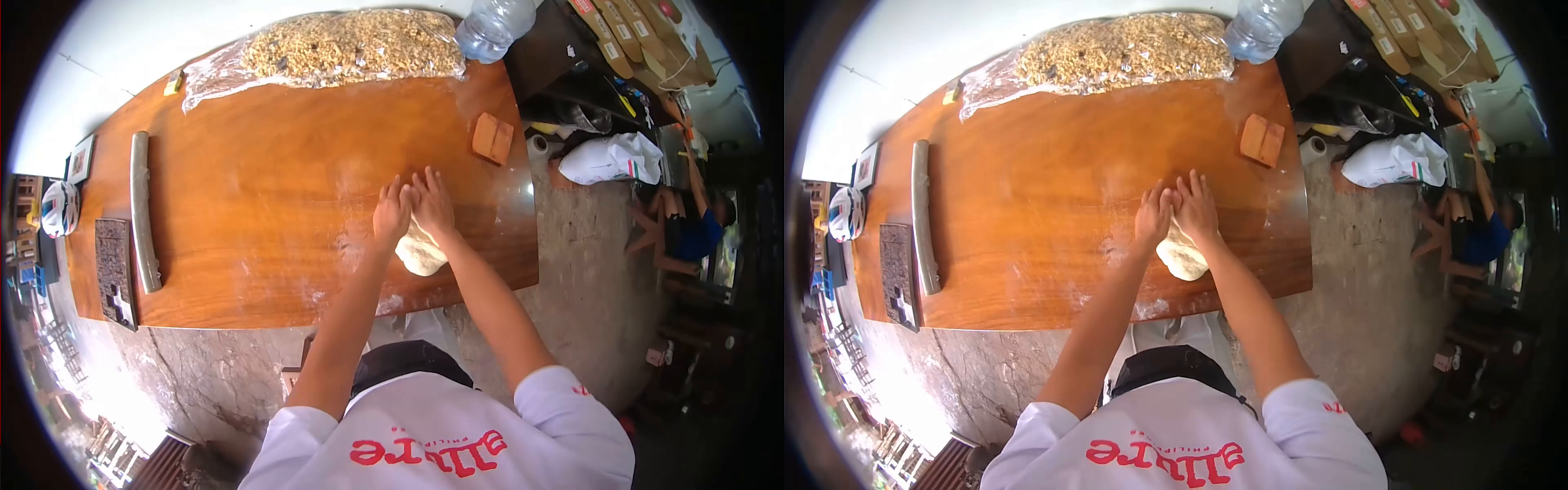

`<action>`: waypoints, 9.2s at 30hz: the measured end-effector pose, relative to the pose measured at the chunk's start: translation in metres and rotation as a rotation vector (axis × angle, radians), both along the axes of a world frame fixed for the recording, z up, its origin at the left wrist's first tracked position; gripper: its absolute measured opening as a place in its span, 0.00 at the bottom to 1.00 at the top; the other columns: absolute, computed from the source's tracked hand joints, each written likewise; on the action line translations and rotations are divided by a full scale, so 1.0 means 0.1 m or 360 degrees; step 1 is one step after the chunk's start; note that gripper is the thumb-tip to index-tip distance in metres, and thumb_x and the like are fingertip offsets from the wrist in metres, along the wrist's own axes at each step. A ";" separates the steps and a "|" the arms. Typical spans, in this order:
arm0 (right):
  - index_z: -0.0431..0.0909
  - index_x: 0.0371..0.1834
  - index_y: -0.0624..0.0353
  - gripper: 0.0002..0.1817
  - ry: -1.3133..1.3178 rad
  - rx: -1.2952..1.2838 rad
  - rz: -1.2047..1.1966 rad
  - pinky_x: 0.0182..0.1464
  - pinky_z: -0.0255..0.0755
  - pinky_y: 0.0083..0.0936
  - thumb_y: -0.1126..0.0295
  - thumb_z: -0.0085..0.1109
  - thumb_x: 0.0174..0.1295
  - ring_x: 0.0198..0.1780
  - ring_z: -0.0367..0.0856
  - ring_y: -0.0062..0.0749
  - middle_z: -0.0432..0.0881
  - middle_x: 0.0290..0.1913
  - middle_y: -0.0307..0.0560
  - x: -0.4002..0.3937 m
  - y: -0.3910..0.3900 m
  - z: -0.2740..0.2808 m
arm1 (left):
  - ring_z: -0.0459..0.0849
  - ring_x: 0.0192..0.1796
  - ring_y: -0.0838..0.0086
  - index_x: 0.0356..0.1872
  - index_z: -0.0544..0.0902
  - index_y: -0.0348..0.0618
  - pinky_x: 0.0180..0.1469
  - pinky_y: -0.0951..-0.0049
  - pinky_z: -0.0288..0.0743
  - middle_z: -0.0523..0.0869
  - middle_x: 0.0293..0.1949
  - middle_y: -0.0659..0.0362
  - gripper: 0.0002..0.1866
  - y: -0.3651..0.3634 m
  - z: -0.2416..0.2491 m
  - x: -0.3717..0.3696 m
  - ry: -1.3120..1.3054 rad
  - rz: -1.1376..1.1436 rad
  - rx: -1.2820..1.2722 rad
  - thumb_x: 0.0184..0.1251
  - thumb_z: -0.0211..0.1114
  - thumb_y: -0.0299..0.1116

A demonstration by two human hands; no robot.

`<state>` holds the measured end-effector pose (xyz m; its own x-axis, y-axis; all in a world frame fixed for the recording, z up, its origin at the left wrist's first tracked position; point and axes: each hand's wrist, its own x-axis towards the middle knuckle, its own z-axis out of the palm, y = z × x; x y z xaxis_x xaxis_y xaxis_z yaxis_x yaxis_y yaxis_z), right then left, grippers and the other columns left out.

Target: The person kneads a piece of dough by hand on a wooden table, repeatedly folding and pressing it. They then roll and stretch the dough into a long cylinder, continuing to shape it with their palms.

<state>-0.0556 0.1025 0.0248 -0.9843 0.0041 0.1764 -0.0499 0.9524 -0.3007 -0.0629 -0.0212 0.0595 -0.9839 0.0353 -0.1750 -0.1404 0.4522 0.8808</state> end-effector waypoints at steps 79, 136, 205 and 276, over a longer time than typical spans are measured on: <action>0.73 0.71 0.50 0.27 -0.0004 -0.0115 -0.0042 0.73 0.56 0.55 0.57 0.48 0.70 0.75 0.64 0.53 0.68 0.74 0.54 -0.41 0.77 -0.03 | 0.56 0.81 0.48 0.77 0.68 0.46 0.81 0.46 0.43 0.61 0.79 0.45 0.32 0.85 -0.32 -0.58 0.0538 -0.0116 -0.0706 0.76 0.42 0.47; 0.71 0.72 0.53 0.28 0.0046 -0.0093 -0.0169 0.74 0.57 0.56 0.58 0.51 0.70 0.75 0.66 0.56 0.70 0.72 0.59 0.46 0.26 0.10 | 0.63 0.78 0.47 0.71 0.74 0.45 0.80 0.43 0.47 0.70 0.74 0.48 0.31 0.31 -0.43 0.07 0.0665 -0.0425 -0.0537 0.68 0.51 0.43; 0.80 0.56 0.53 0.18 0.0145 -0.0428 -0.0115 0.66 0.62 0.46 0.63 0.55 0.65 0.64 0.75 0.45 0.80 0.60 0.49 -0.88 0.80 0.06 | 0.58 0.80 0.51 0.69 0.77 0.45 0.82 0.50 0.45 0.68 0.75 0.48 0.24 0.89 -0.57 -1.15 0.0568 0.0050 -0.0885 0.81 0.45 0.42; 0.81 0.53 0.68 0.15 0.0076 -0.0954 -0.0104 0.63 0.75 0.43 0.73 0.55 0.66 0.58 0.82 0.55 0.85 0.51 0.62 0.12 0.71 0.11 | 0.87 0.50 0.51 0.51 0.81 0.34 0.53 0.55 0.77 0.87 0.43 0.41 0.29 0.42 -0.08 0.94 -0.0423 0.0420 0.0072 0.75 0.59 0.56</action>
<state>-0.0434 0.1738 0.0356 -0.9697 0.1768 0.1687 -0.0237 0.6191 -0.7849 0.0314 0.0205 0.0517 -0.8806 -0.2002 -0.4296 -0.4734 0.3316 0.8160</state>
